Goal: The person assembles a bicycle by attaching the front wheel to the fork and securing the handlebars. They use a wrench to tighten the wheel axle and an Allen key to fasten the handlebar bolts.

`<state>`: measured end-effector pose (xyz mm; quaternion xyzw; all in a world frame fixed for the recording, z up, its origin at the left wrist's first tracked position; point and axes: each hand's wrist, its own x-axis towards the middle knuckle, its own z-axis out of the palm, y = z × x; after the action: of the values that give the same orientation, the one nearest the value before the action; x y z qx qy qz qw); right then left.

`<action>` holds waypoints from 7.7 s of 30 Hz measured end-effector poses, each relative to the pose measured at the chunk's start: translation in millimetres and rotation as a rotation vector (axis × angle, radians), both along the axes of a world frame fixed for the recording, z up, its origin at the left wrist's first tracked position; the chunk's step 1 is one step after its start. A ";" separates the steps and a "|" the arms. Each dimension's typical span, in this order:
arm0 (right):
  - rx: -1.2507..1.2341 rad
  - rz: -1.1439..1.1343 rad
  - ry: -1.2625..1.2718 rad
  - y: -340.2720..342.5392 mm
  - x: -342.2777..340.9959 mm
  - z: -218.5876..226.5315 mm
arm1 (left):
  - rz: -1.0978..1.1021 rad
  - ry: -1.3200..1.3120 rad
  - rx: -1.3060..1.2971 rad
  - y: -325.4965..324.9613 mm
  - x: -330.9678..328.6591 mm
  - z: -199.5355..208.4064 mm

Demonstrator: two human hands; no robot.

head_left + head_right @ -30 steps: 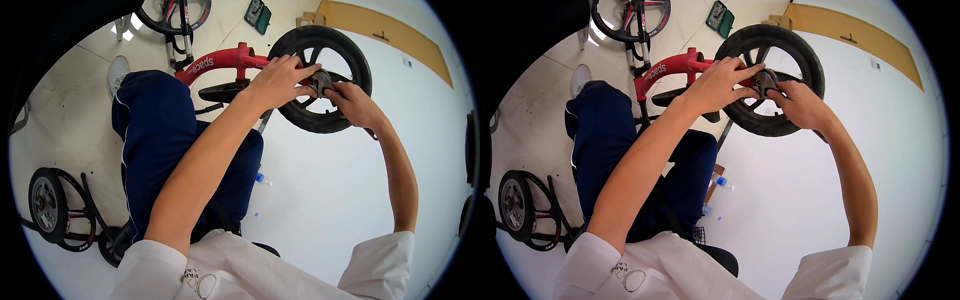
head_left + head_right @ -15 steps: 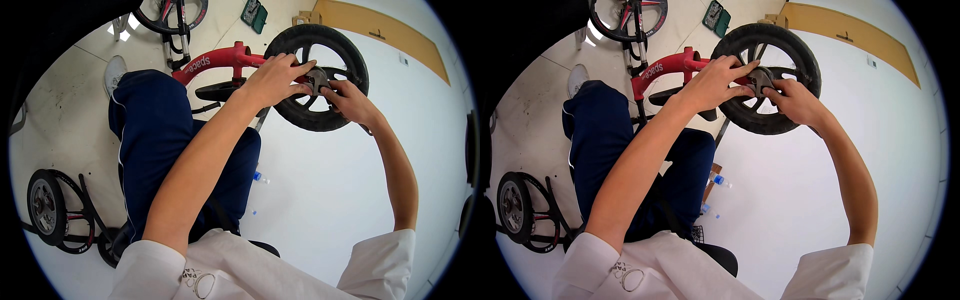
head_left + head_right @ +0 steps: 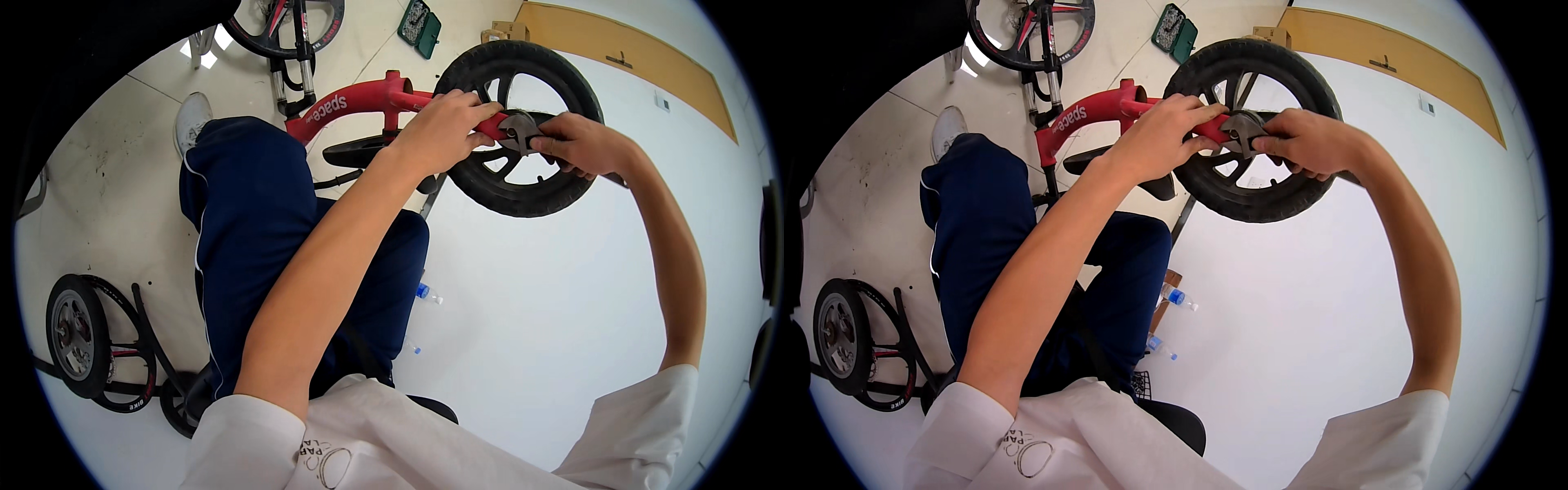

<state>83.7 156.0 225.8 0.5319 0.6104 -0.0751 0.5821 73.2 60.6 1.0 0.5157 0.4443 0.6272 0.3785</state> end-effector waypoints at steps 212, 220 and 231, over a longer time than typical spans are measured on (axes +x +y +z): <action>0.751 -0.151 1.427 -73.0 50.6 -7.9 | -0.071 -0.025 -0.219 -36.3 -68.7 25.5; 0.641 -0.187 1.456 -82.9 31.1 -0.2 | 0.023 -0.242 -0.308 -42.4 -76.0 30.1; 1.076 -0.108 1.822 -141.6 101.2 -98.2 | 0.010 -0.230 -0.341 -45.4 -72.4 21.4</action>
<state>184.9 14.3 127.6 0.4889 0.7450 -0.1910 -0.4117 0.8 15.2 22.4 0.3670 0.5006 0.5993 0.5055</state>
